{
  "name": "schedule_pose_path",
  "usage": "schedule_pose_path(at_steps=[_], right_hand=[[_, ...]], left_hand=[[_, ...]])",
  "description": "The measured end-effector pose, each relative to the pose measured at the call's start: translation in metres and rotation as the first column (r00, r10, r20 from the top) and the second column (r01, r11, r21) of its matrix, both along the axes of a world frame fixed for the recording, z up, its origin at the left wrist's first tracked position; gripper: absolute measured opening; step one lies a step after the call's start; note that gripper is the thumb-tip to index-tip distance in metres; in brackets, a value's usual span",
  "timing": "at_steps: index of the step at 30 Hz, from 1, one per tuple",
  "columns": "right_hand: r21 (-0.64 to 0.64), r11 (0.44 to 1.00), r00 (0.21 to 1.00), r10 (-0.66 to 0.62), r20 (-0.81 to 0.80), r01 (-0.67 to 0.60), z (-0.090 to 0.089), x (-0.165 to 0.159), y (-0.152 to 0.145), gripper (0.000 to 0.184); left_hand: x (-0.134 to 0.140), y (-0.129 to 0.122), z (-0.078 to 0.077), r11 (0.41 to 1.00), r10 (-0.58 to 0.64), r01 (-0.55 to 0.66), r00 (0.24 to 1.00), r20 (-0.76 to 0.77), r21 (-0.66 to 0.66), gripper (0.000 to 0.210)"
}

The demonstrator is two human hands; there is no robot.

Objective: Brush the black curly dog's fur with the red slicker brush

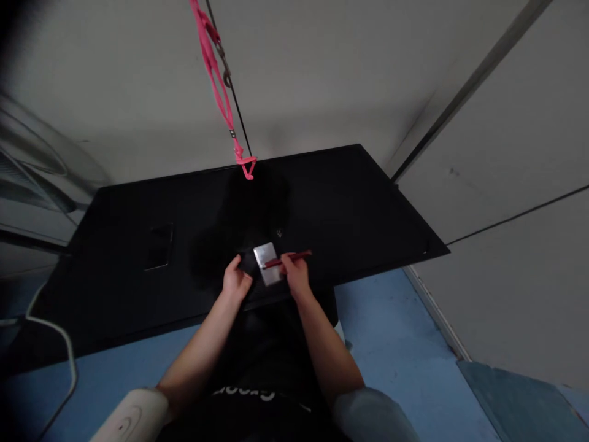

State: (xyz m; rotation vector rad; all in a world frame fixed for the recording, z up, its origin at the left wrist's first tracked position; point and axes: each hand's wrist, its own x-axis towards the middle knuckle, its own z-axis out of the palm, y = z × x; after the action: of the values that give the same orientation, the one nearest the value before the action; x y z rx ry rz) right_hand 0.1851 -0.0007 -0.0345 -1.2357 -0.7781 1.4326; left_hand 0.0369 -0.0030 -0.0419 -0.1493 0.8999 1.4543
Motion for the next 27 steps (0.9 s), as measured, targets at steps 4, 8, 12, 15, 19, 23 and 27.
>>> schedule_pose_path(at_steps=[4,8,12,15,19,23,27], right_hand=[[0.083,0.961,0.947,-0.274,0.168,0.263,-0.001,0.017,-0.001,0.026],[0.072,0.997,0.998,0.014,0.06,-0.018,0.002,0.003,0.007,0.027],[0.013,0.983,0.981,-0.186,0.046,0.186,0.0,-0.003,0.023,0.026],[0.098,0.977,0.98,-0.195,0.026,0.192,0.0,-0.011,0.024,0.026],[0.071,0.976,0.971,0.212,-0.108,-0.205,0.002,-0.043,0.027,0.03],[0.13,0.984,0.991,-0.119,-0.055,0.125,0.007,-0.063,0.039,0.028],[0.206,0.951,0.971,0.239,-0.024,-0.229,0.009,-0.073,0.039,0.028]], left_hand=[[0.002,0.001,-0.004,0.99,0.125,-0.131,0.985,-0.121,-0.046,0.008],[0.005,-0.006,0.0,0.994,0.081,-0.096,0.967,-0.24,-0.049,0.013],[-0.009,-0.02,0.011,0.992,0.127,-0.104,0.867,-0.482,0.075,0.027],[-0.034,-0.028,0.018,0.996,0.003,0.052,0.777,-0.629,0.068,0.033],[-0.072,-0.03,0.027,0.992,-0.068,0.127,0.631,-0.773,0.016,0.032],[-0.097,-0.027,0.037,0.98,-0.154,0.196,0.586,-0.795,-0.045,0.033],[-0.102,-0.024,0.042,0.974,-0.208,0.204,0.647,-0.734,-0.097,0.036]])
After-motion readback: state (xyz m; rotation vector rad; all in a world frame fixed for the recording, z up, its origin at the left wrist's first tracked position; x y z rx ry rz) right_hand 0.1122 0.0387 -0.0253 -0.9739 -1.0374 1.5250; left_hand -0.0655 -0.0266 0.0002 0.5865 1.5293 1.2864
